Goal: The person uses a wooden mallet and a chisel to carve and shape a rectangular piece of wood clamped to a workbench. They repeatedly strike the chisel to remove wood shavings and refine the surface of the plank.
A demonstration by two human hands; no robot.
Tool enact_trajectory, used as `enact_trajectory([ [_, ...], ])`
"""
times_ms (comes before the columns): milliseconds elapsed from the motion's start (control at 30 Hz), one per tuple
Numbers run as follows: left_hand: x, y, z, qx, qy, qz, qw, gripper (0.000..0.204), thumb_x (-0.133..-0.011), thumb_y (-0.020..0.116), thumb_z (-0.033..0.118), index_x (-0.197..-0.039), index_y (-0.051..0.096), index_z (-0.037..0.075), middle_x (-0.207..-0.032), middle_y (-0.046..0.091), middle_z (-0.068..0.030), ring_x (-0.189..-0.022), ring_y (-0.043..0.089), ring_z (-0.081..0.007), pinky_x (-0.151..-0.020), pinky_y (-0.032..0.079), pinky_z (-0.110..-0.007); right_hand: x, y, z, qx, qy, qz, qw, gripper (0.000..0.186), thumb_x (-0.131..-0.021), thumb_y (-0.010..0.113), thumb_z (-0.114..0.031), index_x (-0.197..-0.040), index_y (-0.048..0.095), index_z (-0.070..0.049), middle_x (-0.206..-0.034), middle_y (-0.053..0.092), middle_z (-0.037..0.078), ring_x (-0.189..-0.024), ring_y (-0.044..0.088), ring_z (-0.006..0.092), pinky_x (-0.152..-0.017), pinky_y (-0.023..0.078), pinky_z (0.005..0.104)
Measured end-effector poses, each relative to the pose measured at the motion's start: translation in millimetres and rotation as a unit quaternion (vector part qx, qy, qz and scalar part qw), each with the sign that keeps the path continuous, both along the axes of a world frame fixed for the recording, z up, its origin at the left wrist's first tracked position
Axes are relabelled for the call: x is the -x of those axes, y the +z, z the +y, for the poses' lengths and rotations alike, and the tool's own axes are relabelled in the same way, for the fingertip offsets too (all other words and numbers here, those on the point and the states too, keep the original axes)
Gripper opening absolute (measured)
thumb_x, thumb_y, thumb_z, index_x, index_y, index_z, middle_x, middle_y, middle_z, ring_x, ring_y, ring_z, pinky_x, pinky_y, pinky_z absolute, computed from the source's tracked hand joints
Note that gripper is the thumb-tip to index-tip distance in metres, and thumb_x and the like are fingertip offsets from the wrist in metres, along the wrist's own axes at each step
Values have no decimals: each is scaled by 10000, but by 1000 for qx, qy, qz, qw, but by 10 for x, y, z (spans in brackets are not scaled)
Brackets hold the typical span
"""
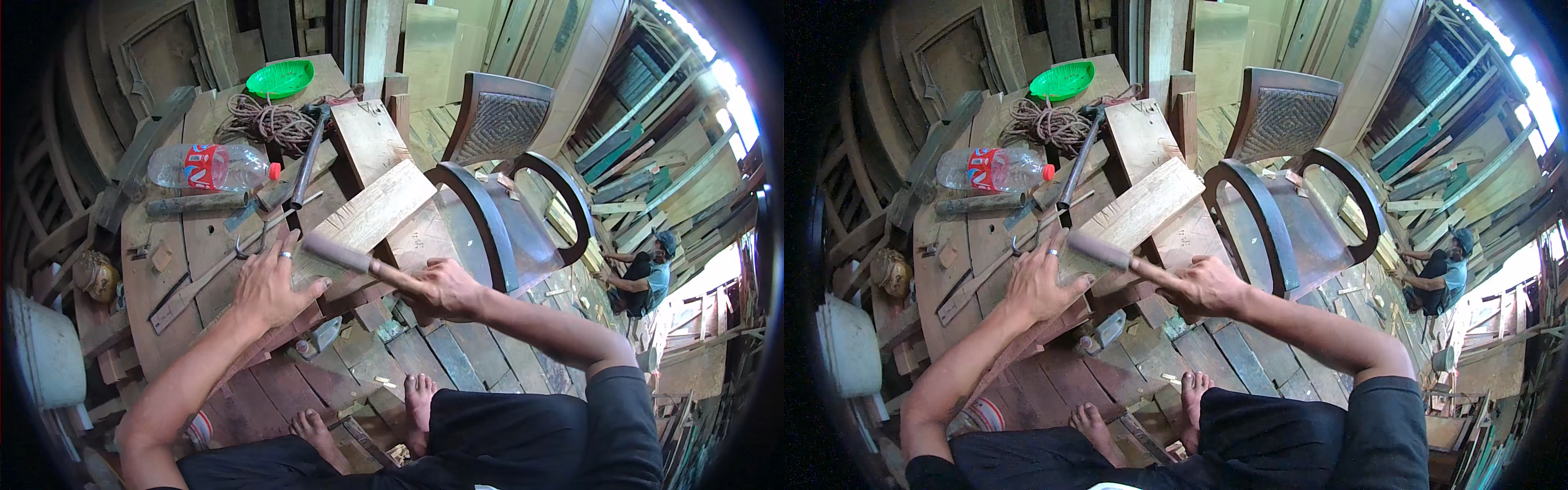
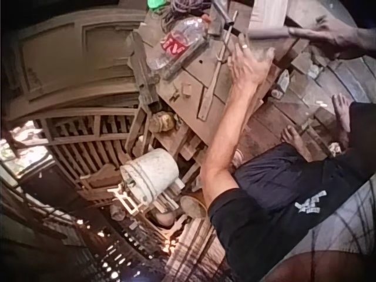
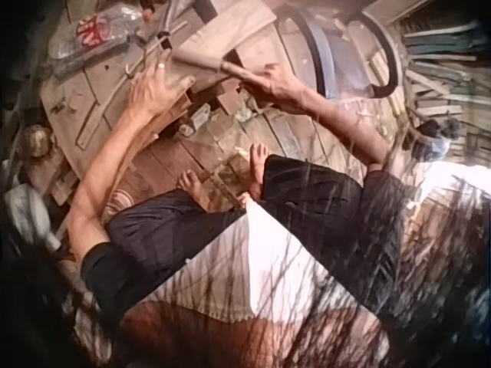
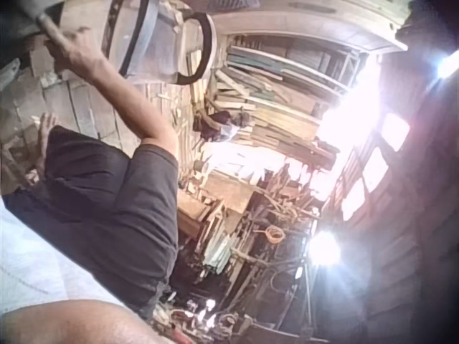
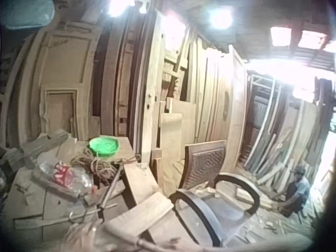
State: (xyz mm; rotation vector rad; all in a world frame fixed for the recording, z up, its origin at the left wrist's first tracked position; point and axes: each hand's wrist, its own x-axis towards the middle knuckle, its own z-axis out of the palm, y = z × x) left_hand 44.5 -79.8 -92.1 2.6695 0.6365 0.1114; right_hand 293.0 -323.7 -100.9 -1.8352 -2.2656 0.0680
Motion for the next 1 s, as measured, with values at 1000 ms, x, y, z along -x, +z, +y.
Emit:
enact_trajectory([
  [1000,-43,-49,4,13,-2,-3,1000,1086,-871,711,618,-1623,281,-38,-1543,475,-337,-1329,566,-490,-1106,472,-543,-123,-213,-39,20,-220,11,975,815,-965,664,-268,-1675,265,-290,-684,685,79,-537,658,272,-541,548,420],
])
